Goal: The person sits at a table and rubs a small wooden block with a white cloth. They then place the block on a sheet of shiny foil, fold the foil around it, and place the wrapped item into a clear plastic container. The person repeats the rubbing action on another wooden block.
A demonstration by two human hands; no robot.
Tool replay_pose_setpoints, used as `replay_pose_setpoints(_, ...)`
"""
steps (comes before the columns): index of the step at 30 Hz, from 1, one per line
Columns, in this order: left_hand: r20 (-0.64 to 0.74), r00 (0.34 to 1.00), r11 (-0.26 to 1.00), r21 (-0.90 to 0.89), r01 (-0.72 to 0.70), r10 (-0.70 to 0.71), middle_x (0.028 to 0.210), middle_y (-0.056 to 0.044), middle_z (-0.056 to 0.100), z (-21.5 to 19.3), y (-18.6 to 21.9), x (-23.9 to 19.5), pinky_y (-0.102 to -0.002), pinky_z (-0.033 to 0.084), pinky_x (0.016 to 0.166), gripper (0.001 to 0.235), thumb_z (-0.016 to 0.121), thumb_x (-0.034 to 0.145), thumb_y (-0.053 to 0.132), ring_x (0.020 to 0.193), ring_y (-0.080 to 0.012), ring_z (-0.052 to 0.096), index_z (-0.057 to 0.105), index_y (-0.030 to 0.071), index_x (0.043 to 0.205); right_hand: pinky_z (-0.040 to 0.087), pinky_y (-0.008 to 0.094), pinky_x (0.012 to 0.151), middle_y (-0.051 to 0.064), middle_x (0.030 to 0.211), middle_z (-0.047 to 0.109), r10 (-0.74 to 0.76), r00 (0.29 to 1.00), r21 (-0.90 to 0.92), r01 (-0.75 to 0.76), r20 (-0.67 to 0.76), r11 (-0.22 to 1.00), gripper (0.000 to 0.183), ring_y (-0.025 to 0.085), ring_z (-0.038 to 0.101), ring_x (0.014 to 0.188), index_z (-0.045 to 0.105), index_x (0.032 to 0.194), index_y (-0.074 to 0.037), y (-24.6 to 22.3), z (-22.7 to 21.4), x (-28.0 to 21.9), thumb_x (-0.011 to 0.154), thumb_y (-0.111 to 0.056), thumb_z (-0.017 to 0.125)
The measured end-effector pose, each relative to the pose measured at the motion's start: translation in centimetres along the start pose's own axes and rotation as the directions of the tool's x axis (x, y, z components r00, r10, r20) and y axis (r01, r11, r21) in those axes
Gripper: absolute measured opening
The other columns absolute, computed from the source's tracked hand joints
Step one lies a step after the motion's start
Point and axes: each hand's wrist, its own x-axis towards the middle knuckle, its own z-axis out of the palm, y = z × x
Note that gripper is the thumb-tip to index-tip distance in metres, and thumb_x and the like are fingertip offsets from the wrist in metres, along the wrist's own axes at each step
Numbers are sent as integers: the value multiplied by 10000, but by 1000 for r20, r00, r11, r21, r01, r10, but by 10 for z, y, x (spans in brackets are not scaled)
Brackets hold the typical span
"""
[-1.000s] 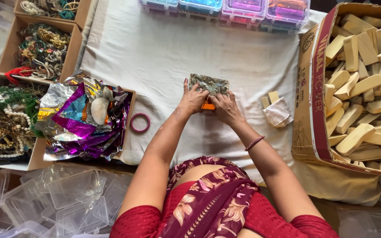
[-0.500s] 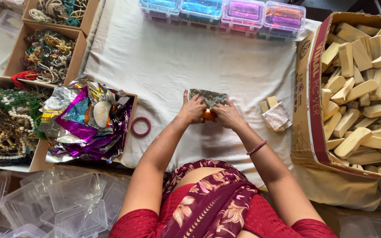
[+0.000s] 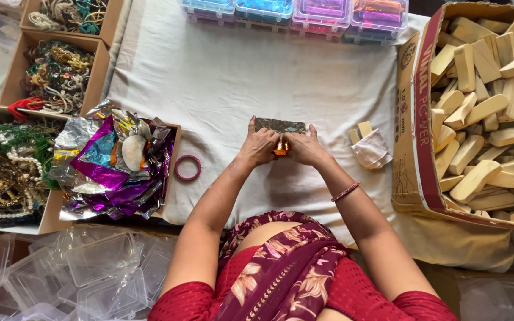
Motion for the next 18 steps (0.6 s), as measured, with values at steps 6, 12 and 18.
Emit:
replay_pose_setpoints(6, 22, 998, 998, -32, 62, -61, 962, 8, 686, 4, -8, 12, -743, 107, 1206, 266, 746, 839, 292, 1087, -197, 644, 666, 165, 1059, 30, 741, 1197, 42, 1094, 694, 50, 998, 36, -51, 37, 998, 290, 260, 645, 1177, 596, 1200, -150, 1, -1, 6, 927, -63, 555)
replay_pose_setpoints(12, -47, 997, 995, -78, 59, -63, 1049, -37, 650, -3, -9, 15, -745, 112, 1119, 262, 791, 770, 338, 1159, -240, 588, 723, 176, 964, 5, 738, 1196, 28, 1233, 624, 77, 997, 27, -77, -1, 997, 300, 211, 563, 1276, 608, 1256, -191, 2, 5, 3, 1027, -133, 423)
replay_pose_setpoints(18, -42, 997, 998, -11, 61, -62, 1081, -11, 661, 8, -10, 24, -746, 130, 1152, 427, 818, 763, 310, 1176, -226, 597, 655, 161, 1128, -16, 715, 1213, 47, 1403, 485, 69, 996, -3, -69, -62, 998, 384, 222, 406, 1412, 573, 1378, -242, 5, 8, 6, 1039, -153, 417)
